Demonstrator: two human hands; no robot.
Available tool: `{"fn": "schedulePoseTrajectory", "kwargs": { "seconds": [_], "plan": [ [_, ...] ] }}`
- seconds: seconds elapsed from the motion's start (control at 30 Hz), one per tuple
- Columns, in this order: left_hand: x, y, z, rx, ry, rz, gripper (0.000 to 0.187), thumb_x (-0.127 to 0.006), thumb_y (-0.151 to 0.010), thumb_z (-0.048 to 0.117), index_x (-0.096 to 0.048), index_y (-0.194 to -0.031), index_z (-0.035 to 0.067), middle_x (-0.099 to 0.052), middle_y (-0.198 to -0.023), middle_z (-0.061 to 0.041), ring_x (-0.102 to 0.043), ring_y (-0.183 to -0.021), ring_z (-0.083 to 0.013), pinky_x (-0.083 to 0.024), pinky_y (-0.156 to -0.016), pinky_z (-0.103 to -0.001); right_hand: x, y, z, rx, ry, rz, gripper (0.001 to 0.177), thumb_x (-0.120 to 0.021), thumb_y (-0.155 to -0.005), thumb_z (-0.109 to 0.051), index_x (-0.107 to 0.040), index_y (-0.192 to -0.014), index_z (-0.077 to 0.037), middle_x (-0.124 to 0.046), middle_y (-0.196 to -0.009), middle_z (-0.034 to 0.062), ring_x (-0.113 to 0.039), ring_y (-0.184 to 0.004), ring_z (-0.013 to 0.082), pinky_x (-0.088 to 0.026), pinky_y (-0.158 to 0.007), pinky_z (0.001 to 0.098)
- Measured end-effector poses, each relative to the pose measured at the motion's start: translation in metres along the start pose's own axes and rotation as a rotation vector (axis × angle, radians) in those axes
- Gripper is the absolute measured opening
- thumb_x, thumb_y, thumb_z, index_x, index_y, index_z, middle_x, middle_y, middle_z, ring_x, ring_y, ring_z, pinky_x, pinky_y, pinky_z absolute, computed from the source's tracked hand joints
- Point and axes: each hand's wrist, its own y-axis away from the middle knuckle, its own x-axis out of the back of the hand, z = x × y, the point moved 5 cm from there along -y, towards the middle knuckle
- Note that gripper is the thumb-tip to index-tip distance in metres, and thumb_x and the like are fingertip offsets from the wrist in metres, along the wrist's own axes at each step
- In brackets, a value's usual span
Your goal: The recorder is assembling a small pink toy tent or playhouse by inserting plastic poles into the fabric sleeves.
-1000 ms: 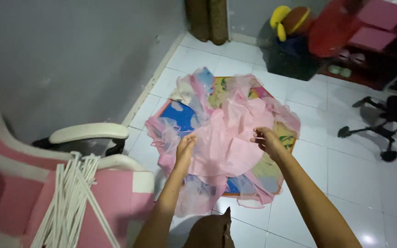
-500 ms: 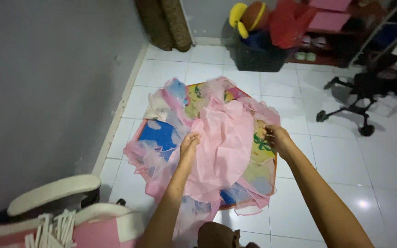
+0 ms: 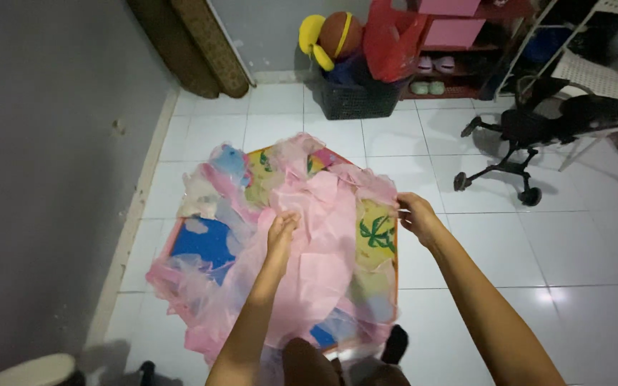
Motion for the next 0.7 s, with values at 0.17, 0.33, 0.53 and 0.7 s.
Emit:
{"fn": "schedulePoseTrajectory", "kwargs": {
  "seconds": [0.17, 0.33, 0.53, 0.7],
  "plan": [
    [-0.064, -0.027, -0.030, -0.001, 0.131, 0.024, 0.036, -0.064, -0.095, 0.026, -0.064, -0.127, 0.009, -0.066, -0.112, 0.002, -0.057, -0.101, -0.0099, -0.044, -0.087, -0.027, 0.045, -0.047, -0.029, -0.090, 0.051, -0.030, 0.018, -0.057, -0.095, -0.034, -0.064, -0.101, -0.019, -0.063, -0.088, -0.0050, -0.061, -0.083, 0.0122, -0.042, -0.072, 0.0286],
    [-0.130, -0.054, -0.030, 0.053, 0.053, 0.142, 0.032, -0.063, -0.095, 0.025, -0.065, -0.124, 0.012, -0.067, -0.108, 0.002, -0.059, -0.098, -0.0082, -0.046, -0.086, -0.024, 0.083, -0.084, -0.068, -0.119, 0.109, -0.080, 0.015, -0.055, -0.096, -0.031, -0.064, -0.102, -0.019, -0.061, -0.086, -0.0050, -0.067, -0.087, 0.0119, -0.042, -0.069, 0.0274],
    [-0.171, -0.075, -0.027, 0.011, 0.124, 0.163, 0.030, -0.066, -0.095, 0.025, -0.067, -0.122, 0.011, -0.067, -0.108, 0.002, -0.058, -0.096, -0.0098, -0.044, -0.082, -0.025, 0.108, -0.122, -0.095, -0.070, 0.097, -0.174, 0.017, -0.056, -0.097, -0.032, -0.063, -0.103, -0.017, -0.060, -0.085, -0.0050, -0.068, -0.087, 0.0122, -0.042, -0.066, 0.0249],
    [-0.162, -0.093, -0.035, 0.027, 0.090, 0.304, 0.035, -0.068, -0.092, 0.027, -0.068, -0.123, 0.012, -0.070, -0.111, 0.001, -0.062, -0.099, -0.0092, -0.048, -0.088, -0.025, 0.106, -0.141, -0.106, -0.083, 0.132, -0.197, 0.019, -0.053, -0.098, -0.030, -0.064, -0.104, -0.016, -0.061, -0.085, -0.0039, -0.069, -0.089, 0.0131, -0.043, -0.066, 0.0250]
  ]
}}
